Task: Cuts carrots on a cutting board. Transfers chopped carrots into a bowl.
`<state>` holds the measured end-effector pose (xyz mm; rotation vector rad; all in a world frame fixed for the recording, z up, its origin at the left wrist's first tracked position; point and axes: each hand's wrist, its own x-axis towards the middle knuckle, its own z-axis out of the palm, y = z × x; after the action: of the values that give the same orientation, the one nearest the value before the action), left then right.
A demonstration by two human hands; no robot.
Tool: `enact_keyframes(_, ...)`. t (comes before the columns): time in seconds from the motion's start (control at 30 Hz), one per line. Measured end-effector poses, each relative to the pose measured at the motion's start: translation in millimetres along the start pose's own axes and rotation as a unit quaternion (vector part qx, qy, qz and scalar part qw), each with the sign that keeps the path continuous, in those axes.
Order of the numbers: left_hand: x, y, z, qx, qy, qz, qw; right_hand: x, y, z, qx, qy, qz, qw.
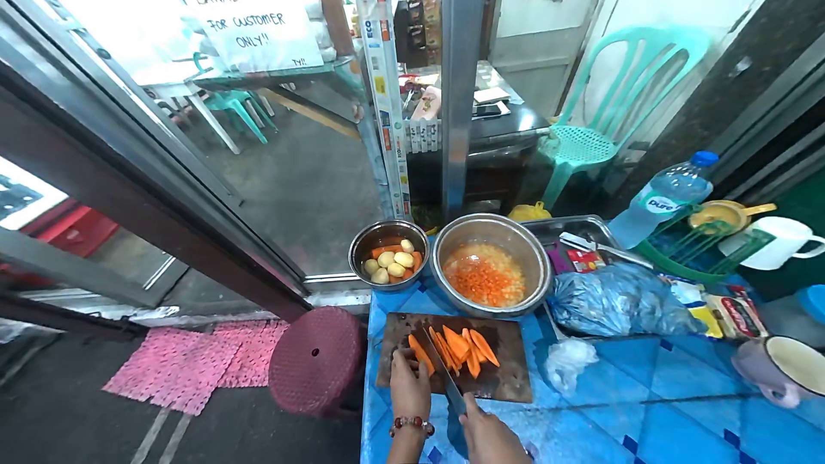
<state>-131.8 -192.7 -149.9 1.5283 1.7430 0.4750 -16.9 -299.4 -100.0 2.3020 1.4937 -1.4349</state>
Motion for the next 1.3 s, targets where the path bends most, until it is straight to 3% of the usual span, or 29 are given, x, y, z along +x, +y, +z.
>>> enact_keyframes(0.33,6,-6,-3,0.027,0.054,0.082,0.995,-14,-31,-3,-0.117,0.044,0.012,0.992)
enact_keyframes(0.57,10,-20,1,-0.013,0.076,0.134,0.988,0,-39,-6,-0.105,0.009,0.022,0.994)
enact_keyframes(0.77,8,-24,3,-0.041,0.065,0.122,0.99,17,-40,3,-0.107,0.033,0.024,0.993)
enact_keyframes(0.93,9,-28,6,-0.048,0.067,0.127,0.988,38,-9,-1,0.006,0.016,-0.016,1.0)
enact_keyframes(1.13,8,-31,7,-0.052,0.089,0.177,0.979,1,-31,11,-0.107,0.039,0.032,0.993)
enact_keyframes(1.3,8,-36,10,-0.074,0.09,0.181,0.976,8,-28,-2,-0.052,0.019,0.028,0.998)
